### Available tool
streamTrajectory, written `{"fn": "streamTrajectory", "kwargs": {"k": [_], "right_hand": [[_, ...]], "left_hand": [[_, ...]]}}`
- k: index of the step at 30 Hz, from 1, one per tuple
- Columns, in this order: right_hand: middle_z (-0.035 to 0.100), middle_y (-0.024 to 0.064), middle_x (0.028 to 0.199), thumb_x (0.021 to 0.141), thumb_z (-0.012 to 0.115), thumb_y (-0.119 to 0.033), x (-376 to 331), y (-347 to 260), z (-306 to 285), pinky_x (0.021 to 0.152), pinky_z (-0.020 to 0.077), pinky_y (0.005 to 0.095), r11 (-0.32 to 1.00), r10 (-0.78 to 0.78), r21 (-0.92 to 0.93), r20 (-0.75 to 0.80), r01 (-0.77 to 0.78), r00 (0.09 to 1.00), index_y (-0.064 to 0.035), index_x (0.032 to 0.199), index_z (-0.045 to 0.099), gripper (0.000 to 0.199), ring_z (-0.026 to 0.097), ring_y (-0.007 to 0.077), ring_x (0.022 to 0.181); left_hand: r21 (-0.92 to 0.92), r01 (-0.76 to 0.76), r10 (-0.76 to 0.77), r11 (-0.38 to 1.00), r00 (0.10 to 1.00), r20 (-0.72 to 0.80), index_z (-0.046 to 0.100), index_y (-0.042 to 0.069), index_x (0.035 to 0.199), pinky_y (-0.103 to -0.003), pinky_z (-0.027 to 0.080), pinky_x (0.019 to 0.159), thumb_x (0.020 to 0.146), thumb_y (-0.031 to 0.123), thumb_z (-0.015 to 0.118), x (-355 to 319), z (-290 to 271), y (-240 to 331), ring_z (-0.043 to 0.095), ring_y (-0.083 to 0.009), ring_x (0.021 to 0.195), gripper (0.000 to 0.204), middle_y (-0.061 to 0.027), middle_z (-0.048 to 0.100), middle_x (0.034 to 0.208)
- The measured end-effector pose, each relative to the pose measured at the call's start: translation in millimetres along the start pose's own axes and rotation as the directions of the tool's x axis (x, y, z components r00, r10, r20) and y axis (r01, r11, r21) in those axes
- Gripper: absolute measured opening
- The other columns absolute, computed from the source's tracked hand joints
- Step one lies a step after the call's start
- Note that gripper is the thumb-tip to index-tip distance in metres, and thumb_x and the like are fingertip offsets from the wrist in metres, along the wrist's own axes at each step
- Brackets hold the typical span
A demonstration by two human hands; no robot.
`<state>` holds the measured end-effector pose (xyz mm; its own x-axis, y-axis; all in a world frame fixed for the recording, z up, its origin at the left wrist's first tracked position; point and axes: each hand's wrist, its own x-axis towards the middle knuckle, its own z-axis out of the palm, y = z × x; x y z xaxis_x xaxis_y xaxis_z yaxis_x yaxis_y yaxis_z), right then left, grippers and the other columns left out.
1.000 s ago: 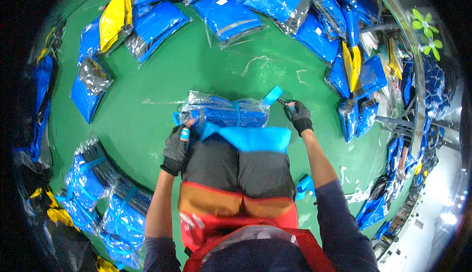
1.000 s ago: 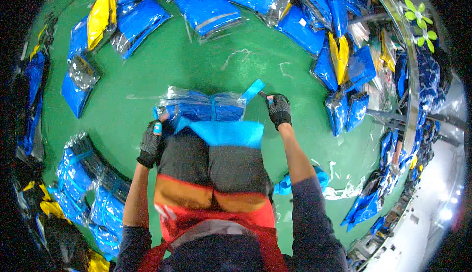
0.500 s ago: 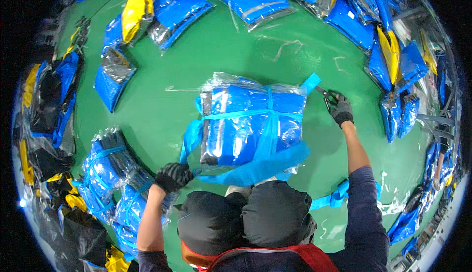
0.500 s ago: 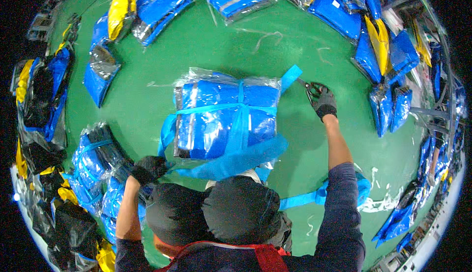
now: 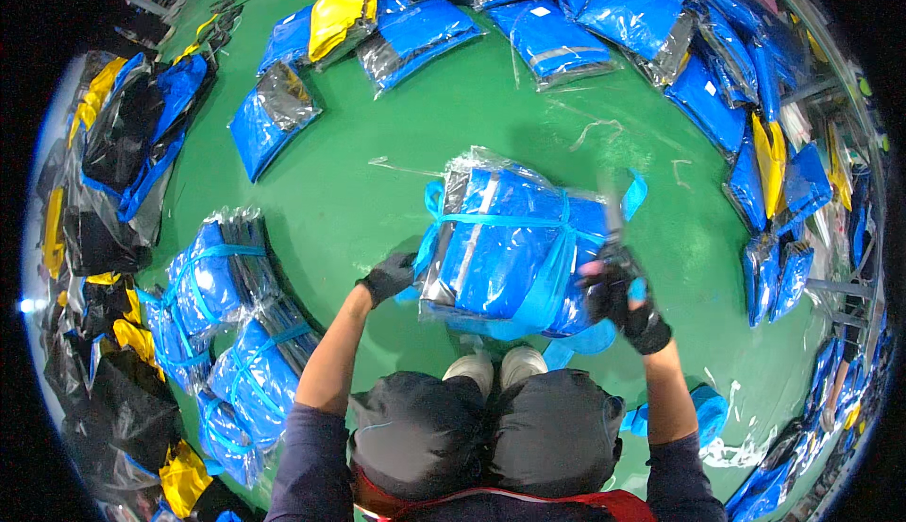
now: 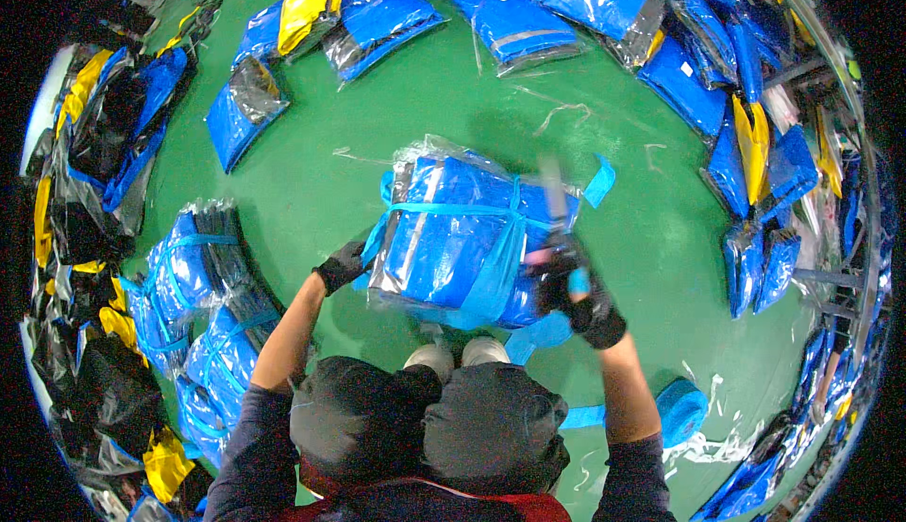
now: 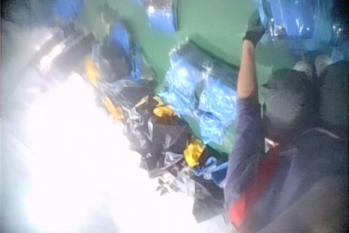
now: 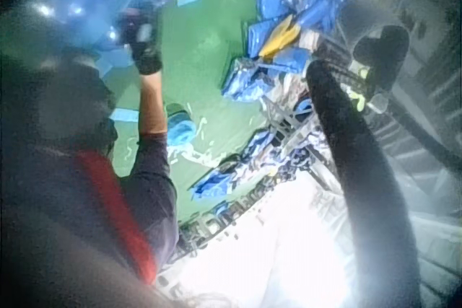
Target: The person sits on the floor and bundles stacks of blue and yellow plastic-wrapped packages using a blue strap. They pull the strap from a roll, wrap it around the stack, tie a knot, and place the finished bundle aside.
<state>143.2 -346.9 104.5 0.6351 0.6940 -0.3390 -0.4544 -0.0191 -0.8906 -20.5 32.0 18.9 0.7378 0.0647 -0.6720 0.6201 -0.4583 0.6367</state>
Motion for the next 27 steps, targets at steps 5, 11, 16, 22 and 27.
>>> {"fn": "streamTrajectory", "kwargs": {"k": [5, 11, 16, 22, 27], "right_hand": [[0.054, 0.0089, 0.112, 0.086, 0.052, -0.045, 23.7, 13.8, 123.8, 0.087, 0.0424, 0.0389, 0.985, 0.162, -0.058, 0.611, -0.160, 0.775, -0.0061, 0.126, 0.040, 0.057, 0.051, 0.0191, 0.104], [0.059, 0.0076, 0.092, 0.089, 0.052, -0.023, 54.0, 65.3, 191.7, 0.068, 0.0492, 0.0276, 0.973, 0.215, -0.046, 0.547, -0.227, 0.809, -0.0049, 0.115, 0.047, 0.032, 0.059, 0.0157, 0.085], [0.061, 0.0128, 0.096, 0.085, 0.055, -0.019, 47.0, 34.6, 149.5, 0.069, 0.0474, 0.0286, 0.908, 0.171, -0.397, 0.641, 0.133, 0.748, -0.0030, 0.119, 0.046, 0.039, 0.059, 0.0198, 0.085], [0.061, 0.0107, 0.096, 0.087, 0.044, -0.016, -5.8, 39.3, -32.1, 0.062, 0.0484, 0.0237, 0.926, -0.174, -0.377, -0.481, -0.023, 0.859, -0.0027, 0.106, 0.051, 0.024, 0.059, 0.0146, 0.078], [0.060, 0.0103, 0.100, 0.090, 0.043, -0.019, 50.3, 87.4, -89.3, 0.064, 0.0470, 0.0237, 0.956, -0.109, -0.281, -0.617, -0.089, 0.779, -0.0046, 0.110, 0.049, 0.025, 0.057, 0.0135, 0.082]], "left_hand": [[-0.817, -0.008, -0.169, 0.577, 0.977, -0.129, 0.055, 0.001, 0.102, -0.026, 0.045, 0.070, 0.079, 0.028, 0.061, -97.0, -30.2, -10.0, 0.056, -0.0150, 0.078, 0.036, -0.0072, 0.059, 0.086], [-0.379, -0.125, 0.025, 0.917, 0.966, -0.258, 0.055, -0.003, 0.100, -0.030, 0.046, 0.069, 0.084, 0.032, 0.053, -161.7, -28.9, 22.0, 0.057, -0.0169, 0.077, 0.038, -0.0106, 0.062, 0.082], [0.100, -0.083, 0.102, 0.992, 0.975, -0.196, 0.051, 0.000, 0.115, -0.034, 0.044, 0.081, 0.086, 0.033, 0.050, -170.0, 28.9, 21.0, 0.058, -0.0271, 0.091, 0.045, -0.0180, 0.060, 0.103], [-0.157, -0.077, 0.050, 0.985, 0.984, -0.170, 0.049, 0.005, 0.121, -0.033, 0.037, 0.095, 0.086, 0.040, 0.047, -101.7, 24.6, -14.2, 0.050, -0.0219, 0.109, 0.049, -0.0131, 0.054, 0.119], [-0.606, -0.387, 0.237, 0.695, 0.919, -0.315, 0.043, 0.010, 0.127, -0.031, 0.040, 0.091, 0.088, 0.050, 0.042, 28.1, 40.4, 18.8, 0.046, -0.0167, 0.107, 0.056, -0.0062, 0.047, 0.125]]}}
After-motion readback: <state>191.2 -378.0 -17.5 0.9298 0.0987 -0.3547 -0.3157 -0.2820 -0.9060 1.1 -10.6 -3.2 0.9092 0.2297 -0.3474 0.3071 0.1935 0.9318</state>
